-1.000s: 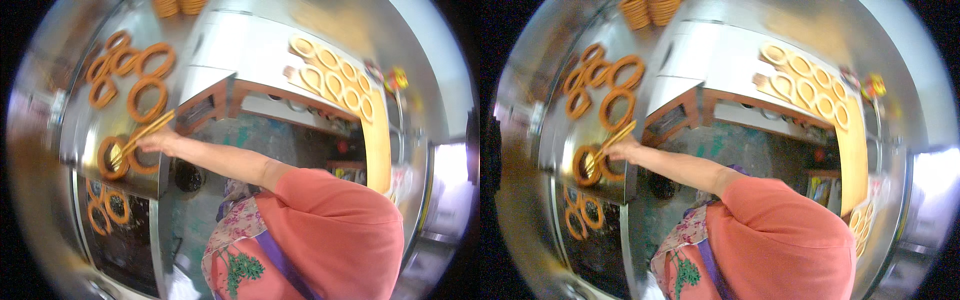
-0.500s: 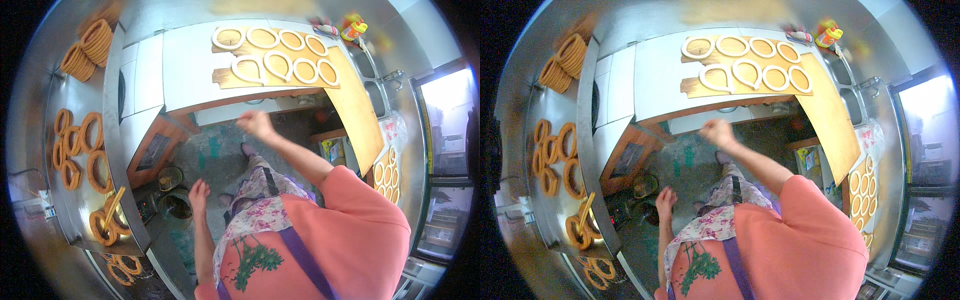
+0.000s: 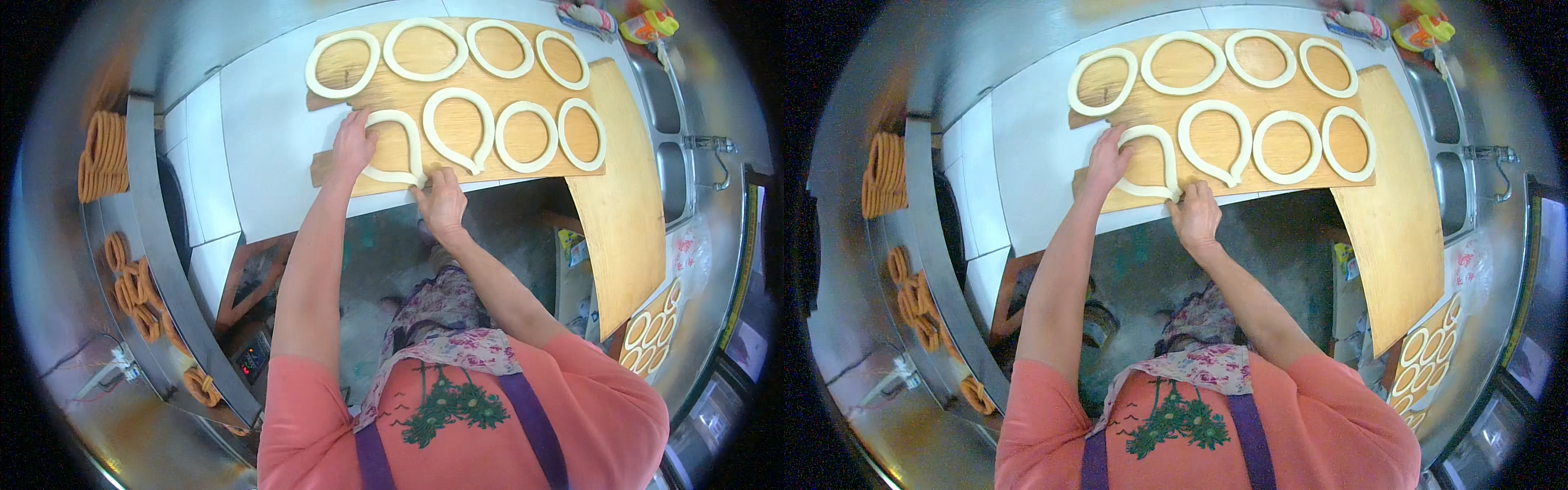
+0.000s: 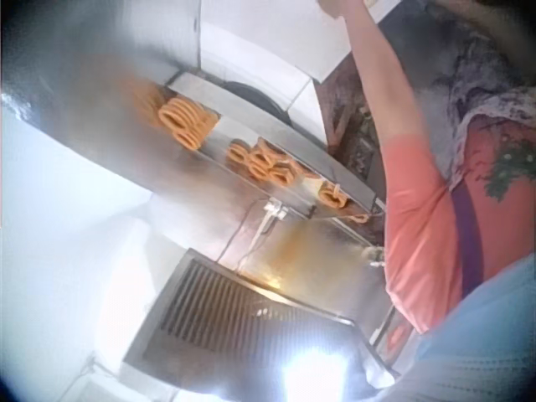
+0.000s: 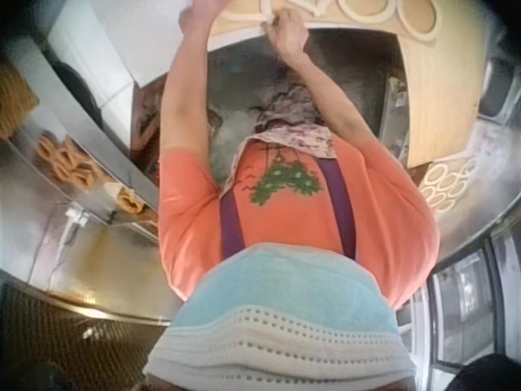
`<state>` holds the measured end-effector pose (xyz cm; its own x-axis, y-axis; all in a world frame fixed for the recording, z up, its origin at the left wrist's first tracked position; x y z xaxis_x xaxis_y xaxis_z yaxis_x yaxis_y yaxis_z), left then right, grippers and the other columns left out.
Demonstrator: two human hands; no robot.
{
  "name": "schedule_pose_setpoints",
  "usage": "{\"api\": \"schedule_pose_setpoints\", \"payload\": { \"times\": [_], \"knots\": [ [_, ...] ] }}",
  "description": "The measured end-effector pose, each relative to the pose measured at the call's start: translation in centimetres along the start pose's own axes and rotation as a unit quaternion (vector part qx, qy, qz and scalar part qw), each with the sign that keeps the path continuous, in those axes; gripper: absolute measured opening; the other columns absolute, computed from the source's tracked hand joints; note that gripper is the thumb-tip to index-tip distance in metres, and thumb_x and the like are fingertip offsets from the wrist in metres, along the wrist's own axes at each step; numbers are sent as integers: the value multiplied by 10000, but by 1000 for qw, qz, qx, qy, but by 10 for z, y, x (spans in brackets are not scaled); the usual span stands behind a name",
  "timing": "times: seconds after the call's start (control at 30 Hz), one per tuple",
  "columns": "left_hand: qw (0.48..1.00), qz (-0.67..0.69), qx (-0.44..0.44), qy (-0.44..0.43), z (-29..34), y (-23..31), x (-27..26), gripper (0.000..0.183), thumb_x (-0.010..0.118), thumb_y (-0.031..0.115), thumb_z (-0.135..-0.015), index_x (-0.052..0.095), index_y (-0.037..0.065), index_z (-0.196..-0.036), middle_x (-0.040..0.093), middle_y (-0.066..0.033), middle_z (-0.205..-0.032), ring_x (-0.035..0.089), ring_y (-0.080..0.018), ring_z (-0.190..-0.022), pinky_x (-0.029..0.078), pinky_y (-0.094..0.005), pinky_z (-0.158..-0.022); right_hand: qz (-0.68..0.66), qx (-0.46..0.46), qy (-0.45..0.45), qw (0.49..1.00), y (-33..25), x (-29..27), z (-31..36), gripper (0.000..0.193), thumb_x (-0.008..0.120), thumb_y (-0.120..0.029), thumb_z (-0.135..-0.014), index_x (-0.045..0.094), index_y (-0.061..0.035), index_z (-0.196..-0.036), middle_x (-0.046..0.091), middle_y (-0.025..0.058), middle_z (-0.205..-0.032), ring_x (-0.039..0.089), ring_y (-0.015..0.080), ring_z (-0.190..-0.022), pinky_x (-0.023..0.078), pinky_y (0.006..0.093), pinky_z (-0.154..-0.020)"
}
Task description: The person fries ring-shaped dough in a vat of oil using long wooden chopsticks, then transfers the cooked donuts to a metal tray and places new dough rings into the oil by hand.
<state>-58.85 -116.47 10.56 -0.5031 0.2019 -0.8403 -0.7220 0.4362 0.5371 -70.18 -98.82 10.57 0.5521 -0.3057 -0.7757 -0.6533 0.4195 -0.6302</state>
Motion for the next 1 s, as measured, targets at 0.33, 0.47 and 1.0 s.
{"api": "schedule_pose_setpoints", "payload": {
  "times": [0.33,0.47,1.0],
  "knots": [
    [994,-24,-18,-105,-42,0,6,312,662,147,-733,555,58,-1013,586,-158,-950,562,-363,-904,457,-432,-806,-332,105,-55,936,10,10,-21,290,679,-23,-709,537,-4,-962,632,110,-780,632,211,-692,508,295,-636],
    [982,61,-136,-118,2,17,-40,318,635,154,-766,546,31,-1046,633,-174,-929,609,-343,-864,476,-417,-801,-452,151,-87,875,7,8,-17,301,674,24,-712,557,10,-989,633,67,-856,604,125,-785,495,250,-703],
    [674,582,-340,303,601,13,-261,214,577,212,-902,562,28,-1010,518,11,-629,484,-63,-480,379,-226,-430,-287,-145,-631,706,-229,21,334,326,631,120,-755,516,2,-1036,613,86,-913,616,135,-828,496,238,-719]
  ]
}}
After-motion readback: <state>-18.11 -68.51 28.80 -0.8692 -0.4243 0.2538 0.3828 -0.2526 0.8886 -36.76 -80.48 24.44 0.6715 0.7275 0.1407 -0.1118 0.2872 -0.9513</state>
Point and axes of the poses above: each hand's wrist, its own z-axis away from the middle knuckle, its own x-axis out of the palm, y = z × x, the point moved 2 cm from there along -z, towards the middle knuckle
